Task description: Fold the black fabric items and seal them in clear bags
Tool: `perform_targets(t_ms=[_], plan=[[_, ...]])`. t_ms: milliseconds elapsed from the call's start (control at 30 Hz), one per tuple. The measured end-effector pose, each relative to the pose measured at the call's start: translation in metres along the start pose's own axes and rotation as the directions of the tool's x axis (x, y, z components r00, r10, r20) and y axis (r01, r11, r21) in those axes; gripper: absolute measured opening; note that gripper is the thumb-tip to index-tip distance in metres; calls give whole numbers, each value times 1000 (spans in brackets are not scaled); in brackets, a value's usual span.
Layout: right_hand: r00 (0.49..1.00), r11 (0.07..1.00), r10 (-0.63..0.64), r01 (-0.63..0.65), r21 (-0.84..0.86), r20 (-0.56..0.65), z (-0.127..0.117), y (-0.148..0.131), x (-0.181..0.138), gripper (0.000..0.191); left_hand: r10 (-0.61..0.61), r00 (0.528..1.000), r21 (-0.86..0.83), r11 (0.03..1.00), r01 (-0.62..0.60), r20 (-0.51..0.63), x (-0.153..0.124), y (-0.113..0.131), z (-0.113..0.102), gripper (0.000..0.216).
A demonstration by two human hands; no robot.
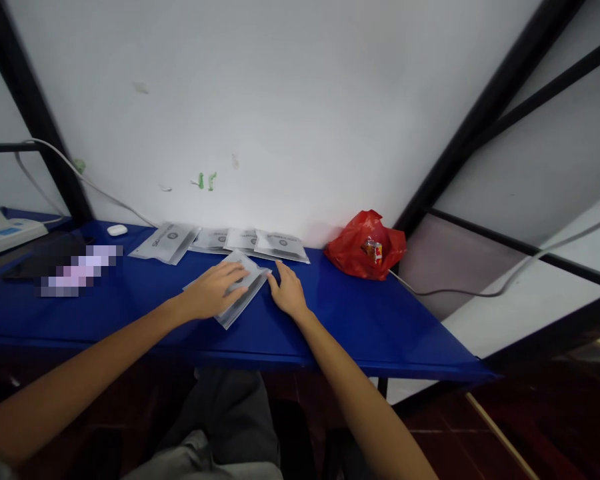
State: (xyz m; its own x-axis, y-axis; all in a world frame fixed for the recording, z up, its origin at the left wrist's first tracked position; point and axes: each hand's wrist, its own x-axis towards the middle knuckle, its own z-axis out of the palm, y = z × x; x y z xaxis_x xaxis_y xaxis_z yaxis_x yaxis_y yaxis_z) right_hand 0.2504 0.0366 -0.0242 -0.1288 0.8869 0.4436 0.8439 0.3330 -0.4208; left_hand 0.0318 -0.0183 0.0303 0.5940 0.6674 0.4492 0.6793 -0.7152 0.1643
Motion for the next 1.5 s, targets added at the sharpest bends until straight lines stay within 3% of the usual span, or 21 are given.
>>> perform_targets(t_ms=[133, 300, 567, 833, 967, 1200, 1500], plan=[[999, 999, 33, -33, 14, 17, -2, 4, -5, 53, -122, 977, 51, 992, 114, 177, 23, -15, 28, 49], [1000, 1000, 9, -9, 16, 19, -1, 6, -6, 50, -160, 979, 69, 986, 153, 125, 7, -17, 42, 47], [999, 1000, 2, -1, -18, 54, 0, 5, -5, 50, -311, 948, 126, 945, 301, 70, -58, -29, 11, 46], [997, 999, -16, 19, -48, 69, 5, 11, -2, 47, -467, 884, 136, 877, 461, 15, -112, -71, -19, 49], [997, 997, -26, 31, -68, 74, 7, 15, -1, 46, -508, 861, 148, 852, 503, -3, -123, -89, -26, 52], [996, 997, -40, 45, -64, 82, 8, 17, -1, 43, -496, 866, 177, 849, 498, -58, -129, -115, -33, 50], [993, 996, -33, 42, -82, 110, 8, 16, -1, 42, -520, 853, 185, 834, 520, -52, -128, -126, -38, 51]])
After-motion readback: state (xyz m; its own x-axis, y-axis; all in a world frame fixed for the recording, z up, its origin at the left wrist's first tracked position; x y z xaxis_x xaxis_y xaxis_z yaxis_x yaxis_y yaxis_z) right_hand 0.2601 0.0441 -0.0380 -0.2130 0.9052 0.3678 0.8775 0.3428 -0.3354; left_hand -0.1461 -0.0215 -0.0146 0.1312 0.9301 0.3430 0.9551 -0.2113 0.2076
